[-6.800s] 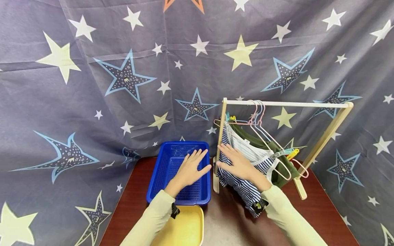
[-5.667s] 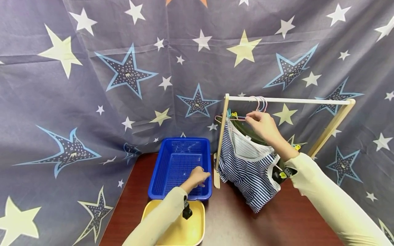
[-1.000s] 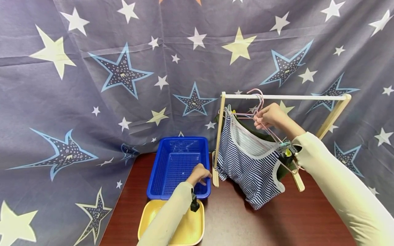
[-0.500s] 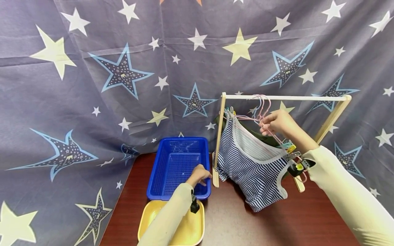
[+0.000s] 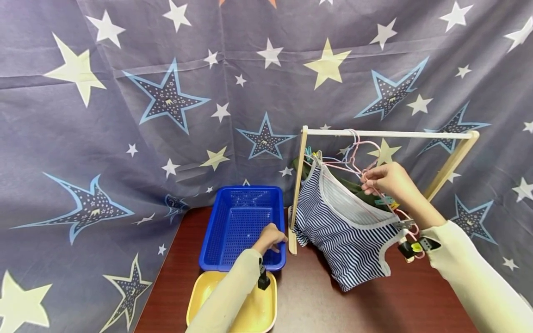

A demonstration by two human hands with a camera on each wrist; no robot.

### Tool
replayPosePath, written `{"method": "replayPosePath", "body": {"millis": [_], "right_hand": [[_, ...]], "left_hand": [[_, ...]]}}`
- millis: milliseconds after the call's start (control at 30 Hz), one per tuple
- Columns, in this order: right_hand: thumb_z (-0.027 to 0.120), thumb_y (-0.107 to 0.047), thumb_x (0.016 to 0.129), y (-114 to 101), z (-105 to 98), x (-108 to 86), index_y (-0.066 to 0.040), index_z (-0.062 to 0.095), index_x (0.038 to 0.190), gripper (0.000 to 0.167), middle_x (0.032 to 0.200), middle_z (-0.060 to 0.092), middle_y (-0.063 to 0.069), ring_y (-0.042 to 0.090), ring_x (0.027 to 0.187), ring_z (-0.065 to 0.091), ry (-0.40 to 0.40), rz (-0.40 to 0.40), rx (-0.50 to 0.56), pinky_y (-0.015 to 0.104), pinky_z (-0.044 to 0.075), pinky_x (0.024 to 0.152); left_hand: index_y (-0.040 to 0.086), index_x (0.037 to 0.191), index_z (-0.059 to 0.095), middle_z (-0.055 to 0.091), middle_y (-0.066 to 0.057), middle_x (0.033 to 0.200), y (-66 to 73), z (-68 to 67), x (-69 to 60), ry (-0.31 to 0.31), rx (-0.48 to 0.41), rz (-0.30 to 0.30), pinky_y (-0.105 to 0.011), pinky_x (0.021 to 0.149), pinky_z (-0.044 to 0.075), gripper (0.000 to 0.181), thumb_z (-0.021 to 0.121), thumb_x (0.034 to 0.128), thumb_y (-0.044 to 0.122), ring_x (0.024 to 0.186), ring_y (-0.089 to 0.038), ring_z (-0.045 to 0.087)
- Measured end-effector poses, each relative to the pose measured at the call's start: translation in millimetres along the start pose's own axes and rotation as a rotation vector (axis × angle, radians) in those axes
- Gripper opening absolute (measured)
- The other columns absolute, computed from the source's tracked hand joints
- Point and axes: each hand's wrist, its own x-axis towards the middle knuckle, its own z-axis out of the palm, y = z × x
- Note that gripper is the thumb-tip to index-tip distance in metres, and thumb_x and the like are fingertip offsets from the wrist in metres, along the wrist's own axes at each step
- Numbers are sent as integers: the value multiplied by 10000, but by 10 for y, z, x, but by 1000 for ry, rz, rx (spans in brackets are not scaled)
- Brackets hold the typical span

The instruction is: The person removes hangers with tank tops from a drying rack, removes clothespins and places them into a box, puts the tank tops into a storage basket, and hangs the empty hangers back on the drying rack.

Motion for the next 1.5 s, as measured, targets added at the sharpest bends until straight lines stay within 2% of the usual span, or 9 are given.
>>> {"method": "replayPosePath", "body": {"millis": [333,767,833,1033,1200,1267,1367,1433,1500], "right_hand": [[565,60,995,132,-69,-230,263,570,1207,294,893,755,238,43,675,718,-8,-42,63,237,624,657],[568,104,971,295,-199,-479,271,613,1106,220,920,740,274,19,686,714,2,-110,22,220,620,648],[568,112,965,313,-227,-517,267,621,1094,208,889,752,222,15,685,712,15,-134,21,208,614,636],[554,166,944,349,-284,-584,301,597,1045,174,784,748,-94,2,676,714,25,-206,93,186,603,611],[538,175,946,295,-255,-595,305,595,1046,174,817,726,-199,-2,695,723,-15,-243,107,181,604,634],[559,154,945,259,-233,-594,270,630,1038,165,830,735,-183,-16,699,719,-19,-246,69,171,594,621],[603,131,928,220,-186,-586,221,680,1008,142,847,774,-27,-36,696,706,-11,-251,-2,152,574,613],[620,126,918,208,-143,-575,194,701,989,128,875,776,110,-38,697,702,-16,-253,-16,153,573,615],[626,141,904,210,-90,-558,200,698,974,116,876,766,154,-31,692,701,-28,-257,5,161,587,633]], "left_hand": [[-62,885,569,558,-172,846,19,3,-29,3,9,-1,-340,460,596,246,775,751,-80,573,-310,678],[-8,780,550,543,-132,795,10,-11,-38,-15,-4,3,-329,471,600,225,765,768,-73,531,-266,656],[2,767,543,541,-126,785,0,-10,-38,-13,-7,8,-329,471,600,236,765,760,-75,533,-263,656],[21,754,531,521,-108,765,-20,-7,-32,-7,-13,14,-329,471,600,256,765,741,-81,514,-242,633],[17,787,529,509,-105,781,-16,-14,-38,-3,-13,8,-319,473,599,255,765,748,-70,537,-239,626],[12,788,533,510,-107,786,-9,-18,-46,-2,-14,9,-317,472,598,254,771,746,-68,551,-250,639],[19,767,531,509,-104,780,-7,-17,-55,-1,-19,16,-317,468,596,259,774,744,-67,554,-258,652],[41,747,511,494,-91,770,-13,-13,-58,-3,-28,15,-315,467,595,283,771,746,-71,541,-240,637],[68,733,482,470,-76,759,-24,-9,-55,-4,-33,14,-311,467,594,319,769,750,-71,519,-209,605]]}}
